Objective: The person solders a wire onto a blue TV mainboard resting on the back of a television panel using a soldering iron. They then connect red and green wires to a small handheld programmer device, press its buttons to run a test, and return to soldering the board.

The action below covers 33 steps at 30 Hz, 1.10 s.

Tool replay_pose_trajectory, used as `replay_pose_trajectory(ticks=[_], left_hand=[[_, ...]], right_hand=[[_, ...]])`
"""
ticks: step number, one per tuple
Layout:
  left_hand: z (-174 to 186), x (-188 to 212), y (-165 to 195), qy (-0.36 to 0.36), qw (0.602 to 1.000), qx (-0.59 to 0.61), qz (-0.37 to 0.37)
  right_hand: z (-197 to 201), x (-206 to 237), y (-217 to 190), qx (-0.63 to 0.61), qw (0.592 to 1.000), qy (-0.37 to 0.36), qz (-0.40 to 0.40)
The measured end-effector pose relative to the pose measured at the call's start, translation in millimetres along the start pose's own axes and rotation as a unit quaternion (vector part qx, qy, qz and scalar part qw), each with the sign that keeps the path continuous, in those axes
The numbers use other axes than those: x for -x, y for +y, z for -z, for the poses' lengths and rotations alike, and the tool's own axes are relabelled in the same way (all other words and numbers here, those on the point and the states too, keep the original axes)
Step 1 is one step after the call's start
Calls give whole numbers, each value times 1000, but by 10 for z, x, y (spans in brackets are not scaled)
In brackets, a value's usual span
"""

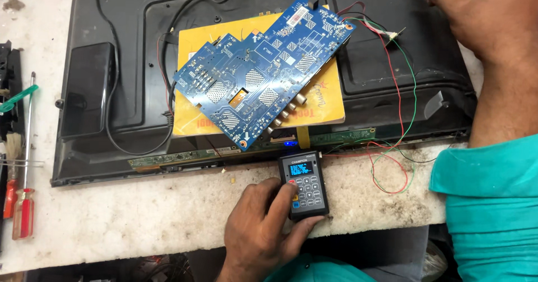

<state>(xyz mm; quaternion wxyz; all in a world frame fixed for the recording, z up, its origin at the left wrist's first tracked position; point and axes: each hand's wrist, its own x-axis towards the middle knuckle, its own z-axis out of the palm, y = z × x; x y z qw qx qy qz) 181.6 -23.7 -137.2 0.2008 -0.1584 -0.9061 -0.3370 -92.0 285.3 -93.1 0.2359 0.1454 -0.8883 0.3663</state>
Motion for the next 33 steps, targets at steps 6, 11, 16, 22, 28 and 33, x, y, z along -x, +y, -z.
replay_pose_trajectory(ticks=[6, 11, 16, 22, 28, 33], left_hand=[[28, -36, 3, -14, 1000, 6, 7], [1, -22, 5, -12, 1000, 5, 12], [-8, -14, -13, -8, 1000, 9, 11], [1, -14, -13, -9, 1000, 5, 12], [-4, -22, -14, -12, 1000, 3, 11], [5, -27, -13, -8, 1000, 10, 3]], right_hand=[[-10, -4, 79, -22, 997, -8, 69], [-24, 19, 178, 10, 999, 0, 44], [-50, 53, 204, 21, 999, 4, 44], [-71, 70, 195, 23, 998, 6, 49], [-79, 90, 208, 29, 998, 8, 48], [-87, 101, 219, 28, 998, 8, 47]])
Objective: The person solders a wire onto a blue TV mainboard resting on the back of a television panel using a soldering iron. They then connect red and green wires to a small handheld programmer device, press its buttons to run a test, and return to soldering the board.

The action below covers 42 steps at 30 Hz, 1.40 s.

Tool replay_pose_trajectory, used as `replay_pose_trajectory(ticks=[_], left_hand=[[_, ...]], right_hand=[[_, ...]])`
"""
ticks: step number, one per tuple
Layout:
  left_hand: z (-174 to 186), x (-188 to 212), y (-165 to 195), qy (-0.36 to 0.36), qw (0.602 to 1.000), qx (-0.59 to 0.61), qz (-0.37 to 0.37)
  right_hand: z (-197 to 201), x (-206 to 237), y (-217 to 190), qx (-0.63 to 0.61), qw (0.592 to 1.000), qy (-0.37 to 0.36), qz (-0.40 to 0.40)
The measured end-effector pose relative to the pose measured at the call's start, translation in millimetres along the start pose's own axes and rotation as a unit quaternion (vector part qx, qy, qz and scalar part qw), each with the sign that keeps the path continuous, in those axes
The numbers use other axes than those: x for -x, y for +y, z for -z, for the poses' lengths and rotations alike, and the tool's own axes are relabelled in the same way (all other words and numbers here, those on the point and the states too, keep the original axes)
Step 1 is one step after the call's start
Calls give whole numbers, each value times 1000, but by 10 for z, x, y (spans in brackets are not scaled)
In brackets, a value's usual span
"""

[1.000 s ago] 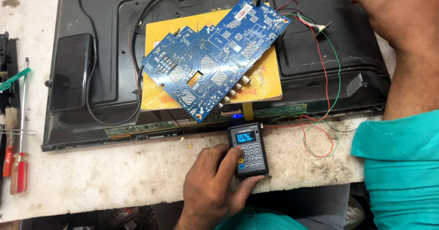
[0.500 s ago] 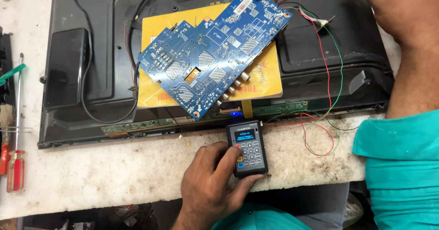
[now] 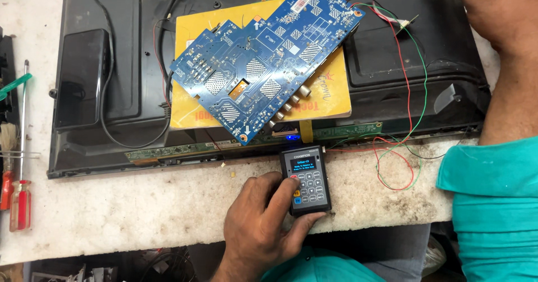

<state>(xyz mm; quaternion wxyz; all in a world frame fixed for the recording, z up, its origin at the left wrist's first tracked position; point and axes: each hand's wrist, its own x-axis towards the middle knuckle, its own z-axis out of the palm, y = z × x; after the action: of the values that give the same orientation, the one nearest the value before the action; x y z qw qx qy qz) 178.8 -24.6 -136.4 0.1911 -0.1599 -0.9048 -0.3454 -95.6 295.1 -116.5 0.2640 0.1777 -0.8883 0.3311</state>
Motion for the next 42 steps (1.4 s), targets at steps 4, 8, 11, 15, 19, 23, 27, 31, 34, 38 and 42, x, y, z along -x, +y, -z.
replay_pose_trajectory(ticks=[4, 8, 11, 15, 19, 23, 27, 31, 34, 38, 42], left_hand=[[-10, 32, -25, 2, 1000, 9, 0], [-21, 71, -27, 3, 1000, -5, 4], [-20, 70, 3, 5, 999, -32, -17], [-16, 58, 21, 3, 998, -35, -47], [-31, 72, -14, -11, 999, -21, -47], [-25, 83, -13, 1, 999, -22, -49], [-83, 61, -39, 36, 996, -52, -57], [-373, 85, -390, 3, 989, -23, -146], [-676, 324, -663, 65, 987, -46, -141], [-1141, 552, -918, 14, 996, 54, 76], [-1364, 526, -936, -65, 893, 182, 407]], right_hand=[[1, 2, 9, 2, 1000, 1, 0], [5, 9, 29, 1, 1000, 3, -3], [8, 17, 51, 2, 1000, 3, -6], [25, 10, 91, 1, 1000, 5, -9], [38, 15, 186, 3, 1000, 7, -13], [17, -12, 352, -27, 999, 16, 5], [10, -191, 446, -137, 990, 38, 27], [129, -514, 301, 11, 998, 38, -45], [230, -792, 108, 62, 995, 51, -56], [301, -1199, 2, 198, 970, 102, 97], [345, -1620, 44, 217, 975, 48, 1]])
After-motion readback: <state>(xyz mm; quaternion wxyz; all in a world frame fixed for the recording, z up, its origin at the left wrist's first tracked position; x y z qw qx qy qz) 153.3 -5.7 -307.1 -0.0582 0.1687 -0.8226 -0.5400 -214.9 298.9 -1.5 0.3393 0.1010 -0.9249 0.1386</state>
